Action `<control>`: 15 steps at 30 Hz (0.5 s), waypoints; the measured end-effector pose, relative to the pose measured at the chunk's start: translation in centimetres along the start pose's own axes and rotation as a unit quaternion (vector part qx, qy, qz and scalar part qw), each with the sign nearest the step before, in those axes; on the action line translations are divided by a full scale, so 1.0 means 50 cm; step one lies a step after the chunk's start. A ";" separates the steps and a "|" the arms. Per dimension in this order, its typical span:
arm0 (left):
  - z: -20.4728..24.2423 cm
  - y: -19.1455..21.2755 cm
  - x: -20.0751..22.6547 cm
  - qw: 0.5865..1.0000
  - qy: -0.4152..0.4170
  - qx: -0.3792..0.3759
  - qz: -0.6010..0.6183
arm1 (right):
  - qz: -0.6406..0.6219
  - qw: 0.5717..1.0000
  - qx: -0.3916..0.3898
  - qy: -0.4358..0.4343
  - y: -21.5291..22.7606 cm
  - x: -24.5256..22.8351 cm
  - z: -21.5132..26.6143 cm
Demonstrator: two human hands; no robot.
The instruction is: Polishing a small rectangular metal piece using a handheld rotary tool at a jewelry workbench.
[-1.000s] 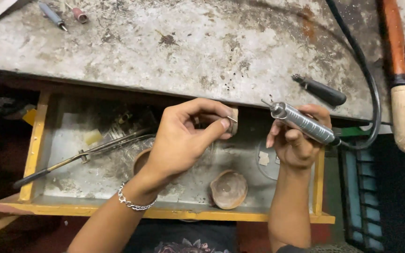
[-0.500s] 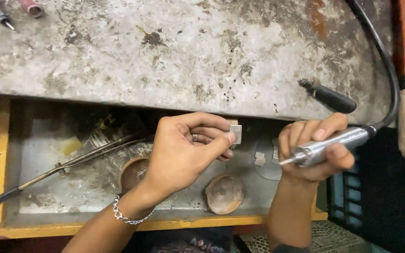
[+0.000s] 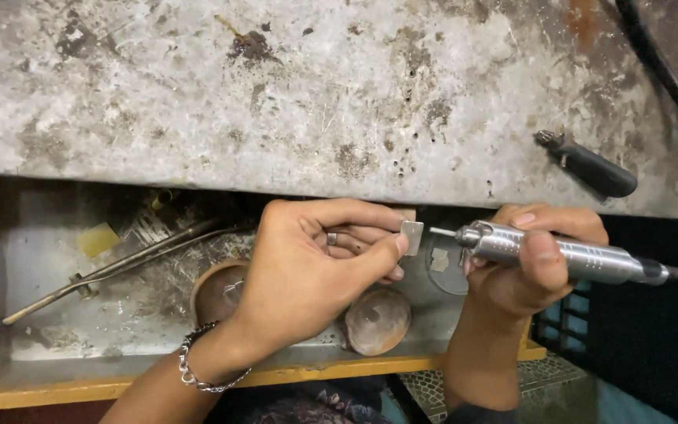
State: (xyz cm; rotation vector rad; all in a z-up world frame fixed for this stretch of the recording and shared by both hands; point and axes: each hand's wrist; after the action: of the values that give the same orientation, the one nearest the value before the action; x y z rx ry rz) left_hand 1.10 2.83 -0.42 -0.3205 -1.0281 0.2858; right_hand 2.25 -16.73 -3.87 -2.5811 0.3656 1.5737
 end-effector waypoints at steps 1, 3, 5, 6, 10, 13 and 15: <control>0.000 0.001 -0.002 1.000 0.001 0.000 0.001 | 0.001 1.000 -0.001 -0.001 0.001 0.002 -0.001; 0.000 0.001 -0.005 1.000 -0.005 -0.001 -0.006 | -0.033 0.999 -0.023 -0.001 0.004 0.005 0.000; -0.001 0.002 -0.006 1.000 -0.018 -0.005 -0.008 | -0.016 1.000 -0.014 -0.001 0.005 0.007 0.001; 0.000 0.002 -0.007 0.999 -0.032 -0.007 -0.010 | -0.001 1.000 -0.006 0.000 0.005 0.008 0.002; -0.001 -0.004 -0.007 1.000 -0.018 0.014 -0.016 | -0.009 1.000 -0.013 0.006 0.013 0.017 0.004; -0.001 -0.005 -0.009 1.000 -0.026 0.009 -0.012 | -0.005 1.000 -0.016 0.003 0.018 0.020 0.004; -0.002 -0.008 -0.011 0.999 -0.019 0.022 -0.020 | -0.028 0.999 -0.028 0.008 0.027 0.027 0.006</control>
State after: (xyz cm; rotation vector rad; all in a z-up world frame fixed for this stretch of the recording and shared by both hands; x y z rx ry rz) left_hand 0.96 2.27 -0.74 -0.2547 -1.0639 0.2791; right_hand 2.23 -18.18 -5.18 -2.6218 0.2533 1.5678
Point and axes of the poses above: each hand's wrist, its own z-axis away from the middle knuckle, its own y-axis out of the back of the hand, x = y × z, and after that the axes turned 1 degree about z, right-handed
